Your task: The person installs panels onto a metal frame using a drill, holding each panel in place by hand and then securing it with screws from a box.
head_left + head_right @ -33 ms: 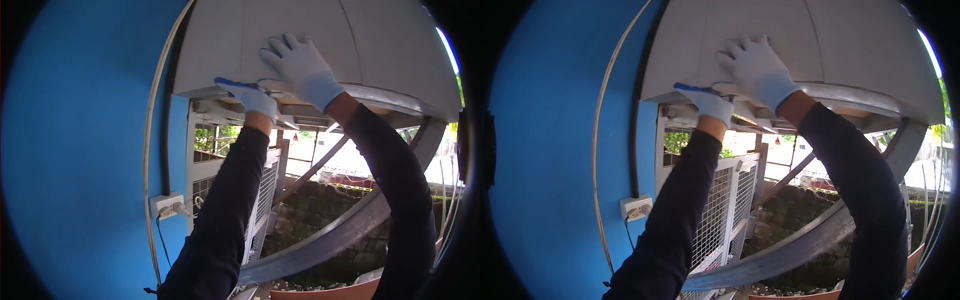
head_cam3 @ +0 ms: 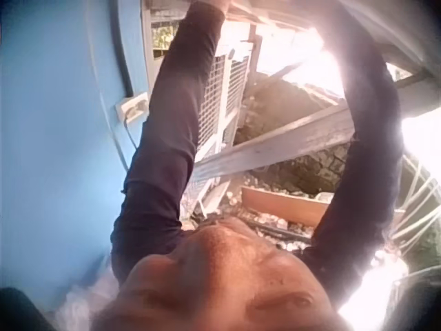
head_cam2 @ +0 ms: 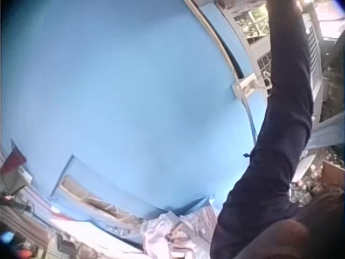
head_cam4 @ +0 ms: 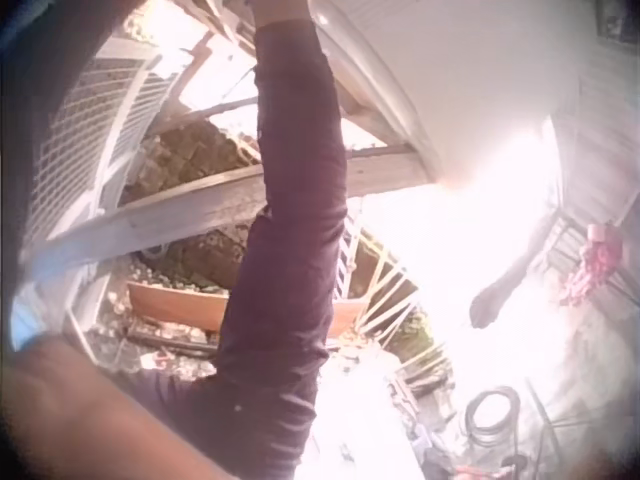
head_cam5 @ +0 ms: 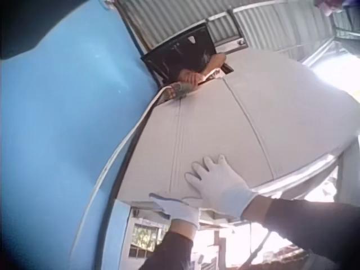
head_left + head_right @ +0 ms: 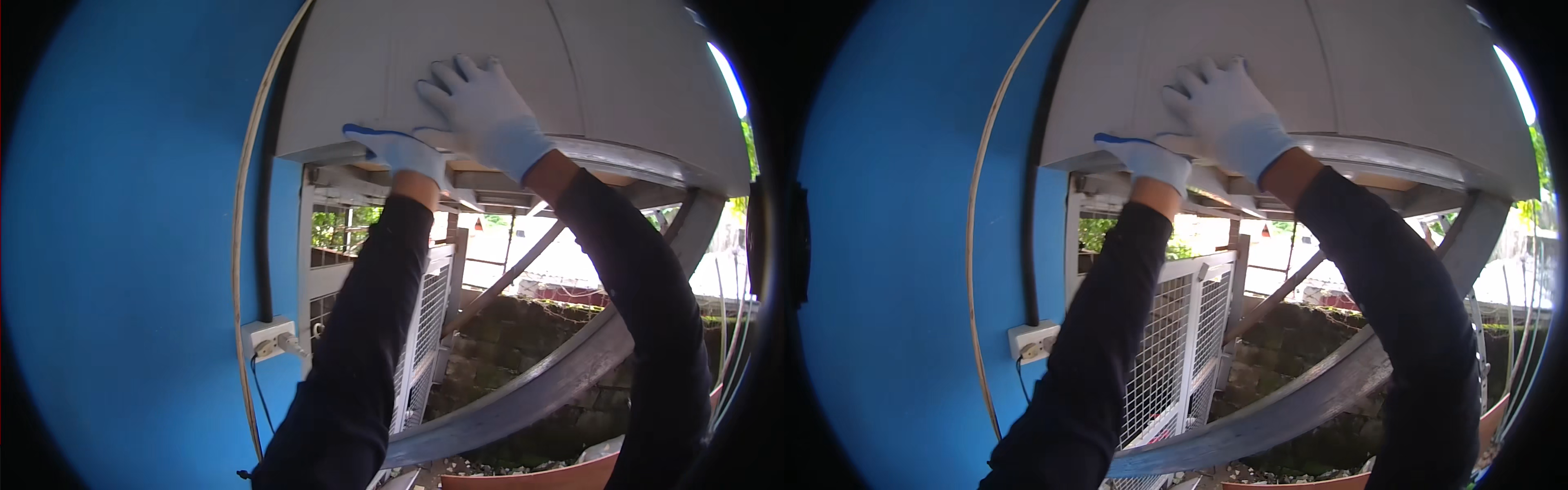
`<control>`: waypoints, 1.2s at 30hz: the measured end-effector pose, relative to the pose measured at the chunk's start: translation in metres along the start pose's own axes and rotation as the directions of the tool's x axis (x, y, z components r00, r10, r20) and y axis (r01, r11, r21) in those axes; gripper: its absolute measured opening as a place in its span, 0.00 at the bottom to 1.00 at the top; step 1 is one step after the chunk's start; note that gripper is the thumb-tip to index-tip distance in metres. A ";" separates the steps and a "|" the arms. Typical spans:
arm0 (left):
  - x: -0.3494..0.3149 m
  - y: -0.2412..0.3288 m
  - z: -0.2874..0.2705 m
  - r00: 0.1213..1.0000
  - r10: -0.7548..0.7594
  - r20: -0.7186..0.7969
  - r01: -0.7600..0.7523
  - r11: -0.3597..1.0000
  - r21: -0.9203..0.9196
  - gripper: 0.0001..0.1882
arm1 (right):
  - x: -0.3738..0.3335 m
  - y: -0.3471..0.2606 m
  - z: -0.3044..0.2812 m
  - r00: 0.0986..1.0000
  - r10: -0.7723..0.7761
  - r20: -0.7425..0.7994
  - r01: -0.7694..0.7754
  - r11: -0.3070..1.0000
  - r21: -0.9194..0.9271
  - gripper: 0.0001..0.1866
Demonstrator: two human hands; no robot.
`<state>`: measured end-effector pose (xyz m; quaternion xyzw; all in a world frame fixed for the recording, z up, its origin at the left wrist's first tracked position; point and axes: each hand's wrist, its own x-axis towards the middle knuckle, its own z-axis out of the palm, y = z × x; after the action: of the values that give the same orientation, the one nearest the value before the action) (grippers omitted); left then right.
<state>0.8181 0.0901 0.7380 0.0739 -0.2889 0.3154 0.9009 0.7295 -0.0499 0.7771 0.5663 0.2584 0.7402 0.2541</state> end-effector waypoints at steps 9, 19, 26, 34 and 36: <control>0.045 0.021 0.026 0.986 0.111 -0.122 -0.120 0.991 -0.066 0.51 | -0.002 -0.014 -0.014 0.939 -0.079 -0.336 0.132 0.982 0.138 0.32; 0.035 0.019 0.019 0.998 0.026 0.065 -0.025 0.999 -0.023 0.51 | -0.024 0.004 -0.026 0.999 0.037 -0.015 -0.034 0.983 0.181 0.39; 0.042 0.013 0.021 0.969 0.218 -0.120 -0.198 0.967 0.163 0.55 | -0.083 0.053 -0.017 0.993 -0.027 -0.114 0.031 0.999 0.036 0.35; -0.033 0.018 -0.018 0.987 0.121 -0.109 -0.093 0.968 0.233 0.50 | -0.082 0.054 -0.009 0.996 -0.027 -0.083 0.024 0.999 -0.042 0.33; -0.088 -0.002 -0.056 0.983 0.106 0.152 -0.159 0.901 0.403 0.40 | -0.087 0.059 0.001 0.997 -0.022 -0.070 0.018 0.998 -0.060 0.32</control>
<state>0.7896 0.0596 0.6423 0.2627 -0.2763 0.4245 0.8212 0.7450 -0.1509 0.7554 0.5292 0.2510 0.7646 0.2688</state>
